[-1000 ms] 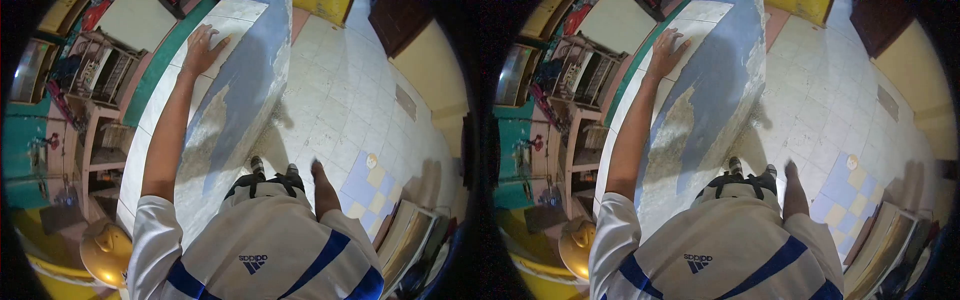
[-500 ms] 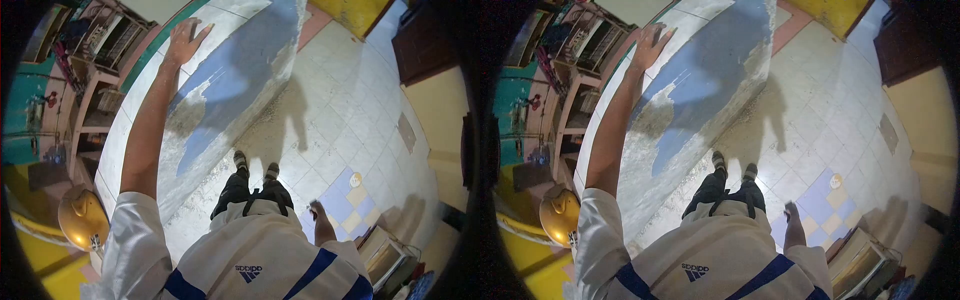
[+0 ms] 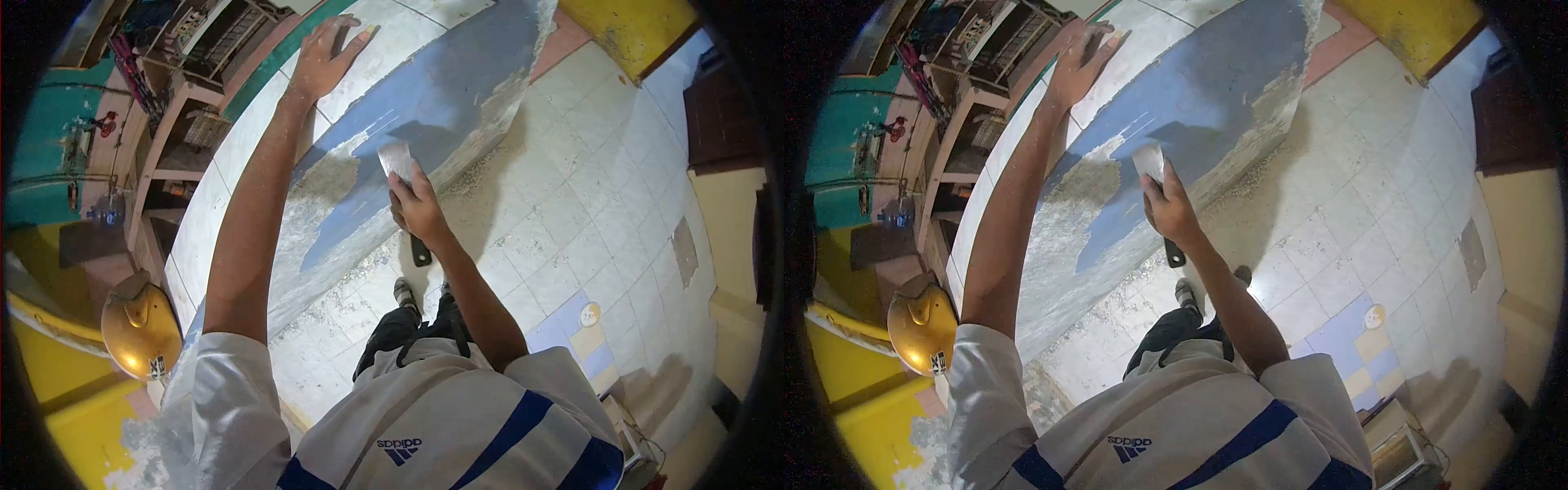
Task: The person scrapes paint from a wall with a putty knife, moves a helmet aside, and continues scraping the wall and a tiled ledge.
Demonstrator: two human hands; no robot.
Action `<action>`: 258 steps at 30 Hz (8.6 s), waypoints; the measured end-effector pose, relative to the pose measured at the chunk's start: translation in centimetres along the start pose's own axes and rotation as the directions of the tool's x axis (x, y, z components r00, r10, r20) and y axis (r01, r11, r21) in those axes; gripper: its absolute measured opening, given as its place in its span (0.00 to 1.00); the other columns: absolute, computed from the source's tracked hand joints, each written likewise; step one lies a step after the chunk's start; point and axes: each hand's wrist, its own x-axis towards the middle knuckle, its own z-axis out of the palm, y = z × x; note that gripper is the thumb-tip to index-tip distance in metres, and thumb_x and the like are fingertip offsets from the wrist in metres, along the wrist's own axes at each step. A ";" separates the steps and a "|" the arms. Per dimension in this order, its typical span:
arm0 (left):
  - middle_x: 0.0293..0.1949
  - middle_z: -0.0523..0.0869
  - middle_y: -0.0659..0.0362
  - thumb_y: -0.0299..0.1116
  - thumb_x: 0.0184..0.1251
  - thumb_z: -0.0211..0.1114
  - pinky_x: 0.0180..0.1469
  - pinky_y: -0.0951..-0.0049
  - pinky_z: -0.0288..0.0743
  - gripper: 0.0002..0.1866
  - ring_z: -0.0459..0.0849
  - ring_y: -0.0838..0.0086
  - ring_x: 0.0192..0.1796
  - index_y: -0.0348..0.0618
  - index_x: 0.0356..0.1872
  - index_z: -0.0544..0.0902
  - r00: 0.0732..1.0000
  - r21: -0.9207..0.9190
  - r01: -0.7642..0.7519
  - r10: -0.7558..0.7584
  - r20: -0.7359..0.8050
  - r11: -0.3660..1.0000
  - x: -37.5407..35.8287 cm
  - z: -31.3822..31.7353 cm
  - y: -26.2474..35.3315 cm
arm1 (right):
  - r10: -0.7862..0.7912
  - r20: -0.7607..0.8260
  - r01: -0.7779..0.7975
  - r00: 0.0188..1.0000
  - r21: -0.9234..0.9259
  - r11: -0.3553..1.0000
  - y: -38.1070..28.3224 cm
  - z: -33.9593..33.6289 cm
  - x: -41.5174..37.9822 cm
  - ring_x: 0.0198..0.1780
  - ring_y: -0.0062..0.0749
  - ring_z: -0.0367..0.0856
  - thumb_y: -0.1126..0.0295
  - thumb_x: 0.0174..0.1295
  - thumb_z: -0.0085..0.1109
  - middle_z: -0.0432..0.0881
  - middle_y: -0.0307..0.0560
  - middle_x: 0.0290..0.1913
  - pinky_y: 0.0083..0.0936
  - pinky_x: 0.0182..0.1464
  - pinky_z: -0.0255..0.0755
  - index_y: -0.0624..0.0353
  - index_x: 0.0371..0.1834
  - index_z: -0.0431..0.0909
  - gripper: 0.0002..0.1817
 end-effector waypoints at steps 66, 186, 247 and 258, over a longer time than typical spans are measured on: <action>0.56 0.77 0.44 0.60 0.66 0.67 0.61 0.54 0.72 0.34 0.78 0.53 0.59 0.40 0.56 0.71 0.975 0.052 0.180 -0.185 0.126 0.982 2.3 -1.0 2.5 | -0.180 -0.398 0.419 0.900 0.669 0.614 -12.4 -6.0 9.2 0.12 0.23 0.55 0.53 0.77 0.44 0.59 0.33 0.15 0.25 0.17 0.53 0.49 0.23 0.60 0.22; 0.58 0.79 0.39 0.57 0.55 0.76 0.63 0.52 0.71 0.43 0.78 0.45 0.60 0.35 0.61 0.68 0.981 -0.320 -0.129 0.074 -0.179 0.939 1.8 2.7 -3.8 | -0.415 -0.429 0.587 0.802 0.691 0.422 -16.7 -10.9 6.6 0.12 0.21 0.56 0.66 0.78 0.40 0.57 0.31 0.14 0.21 0.18 0.54 0.50 0.23 0.60 0.19; 0.63 0.69 0.35 0.60 0.65 0.65 0.68 0.45 0.65 0.40 0.67 0.37 0.67 0.27 0.58 0.74 0.932 -0.010 -0.358 0.357 -0.063 0.934 1.2 1.8 -1.5 | 0.026 0.097 -0.099 0.995 0.991 0.088 -1.4 9.7 0.2 0.07 0.19 0.57 0.61 0.82 0.35 0.61 0.35 0.13 0.17 0.07 0.54 0.63 0.43 0.69 0.17; 0.66 0.66 0.34 0.62 0.67 0.62 0.71 0.44 0.59 0.40 0.64 0.40 0.69 0.31 0.62 0.73 0.964 -0.062 -0.263 0.265 0.024 0.963 1.2 2.0 -1.6 | 0.309 -0.257 0.089 0.916 0.880 0.467 -2.8 11.2 2.1 0.07 0.19 0.56 0.58 0.79 0.46 0.62 0.32 0.13 0.16 0.07 0.51 0.56 0.38 0.72 0.15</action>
